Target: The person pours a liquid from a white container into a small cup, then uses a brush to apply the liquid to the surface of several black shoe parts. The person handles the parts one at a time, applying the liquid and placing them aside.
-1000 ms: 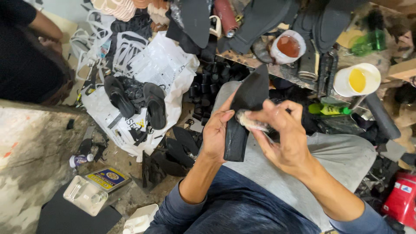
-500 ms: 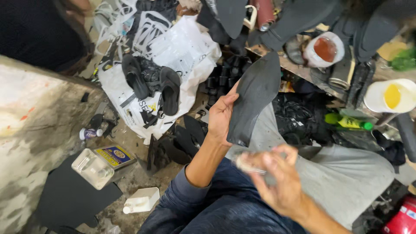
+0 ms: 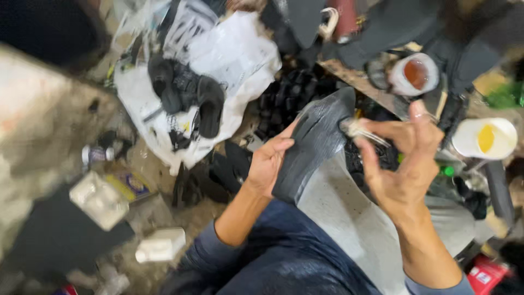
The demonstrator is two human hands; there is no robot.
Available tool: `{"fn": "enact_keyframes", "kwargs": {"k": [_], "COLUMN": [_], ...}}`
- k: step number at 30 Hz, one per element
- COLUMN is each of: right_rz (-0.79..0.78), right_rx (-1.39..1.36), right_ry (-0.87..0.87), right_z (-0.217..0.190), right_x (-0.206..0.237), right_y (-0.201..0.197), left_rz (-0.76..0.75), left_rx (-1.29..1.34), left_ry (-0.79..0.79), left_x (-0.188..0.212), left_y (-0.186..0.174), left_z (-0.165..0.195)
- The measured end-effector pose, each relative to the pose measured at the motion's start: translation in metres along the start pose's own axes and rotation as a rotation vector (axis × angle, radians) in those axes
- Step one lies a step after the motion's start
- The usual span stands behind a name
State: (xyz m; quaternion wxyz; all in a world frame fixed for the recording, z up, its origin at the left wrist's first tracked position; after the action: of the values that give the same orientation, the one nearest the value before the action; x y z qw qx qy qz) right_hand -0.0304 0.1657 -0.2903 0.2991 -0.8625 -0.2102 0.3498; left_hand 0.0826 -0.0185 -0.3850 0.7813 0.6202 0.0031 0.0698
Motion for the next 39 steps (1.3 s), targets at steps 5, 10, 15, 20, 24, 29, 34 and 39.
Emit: {"fn": "enact_keyframes", "kwargs": {"k": [5, 10, 15, 20, 24, 29, 34, 39], "right_rz": [0.032, 0.001, -0.093, -0.143, -0.182, -0.186, -0.185, -0.168], "right_rx": [-0.282, -0.399, -0.408, -0.381, -0.403, -0.381, -0.406, -0.385], "right_ry": [0.299, 0.232, 0.207, 0.179, 0.236, 0.253, 0.297, 0.280], "right_z": [-0.004, -0.012, -0.024, -0.036, -0.042, -0.048, -0.053, -0.055], "right_x": [0.005, 0.021, 0.018, 0.016, 0.018, 0.019, 0.023, 0.026], "right_y": [0.012, 0.033, 0.052, 0.072, 0.079, 0.084, 0.087, 0.080], "left_rz": [0.301, 0.761, 0.924, 1.331, 1.587, 1.739, 1.853, 1.854], "left_rx": [-0.220, -0.504, -0.239, -0.197, -0.187, -0.313, -0.419, -0.449], "left_ry": [0.212, 0.624, 0.723, 0.638, 0.537, 0.517, 0.445, 0.520], "left_x": [0.029, 0.108, 0.196, 0.244, 0.263, 0.272, 0.268, 0.266], "left_y": [-0.089, -0.220, -0.308, -0.343, -0.353, -0.356, -0.361, -0.365], "left_z": [0.036, 0.088, 0.099, 0.076, 0.057, 0.050, 0.047, 0.037]}}
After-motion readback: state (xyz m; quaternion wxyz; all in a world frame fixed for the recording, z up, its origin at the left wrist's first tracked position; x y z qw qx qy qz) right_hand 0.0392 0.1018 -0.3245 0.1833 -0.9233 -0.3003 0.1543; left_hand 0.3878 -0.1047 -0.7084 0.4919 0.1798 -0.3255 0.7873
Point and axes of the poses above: each hand's wrist, its own x-axis away from the middle knuckle, its own y-axis out of the palm, z = x × y, the point moved 1 cm from there along -x, towards the middle knuckle, and after that the axes turned 1 degree about y, right-handed, at the moved point
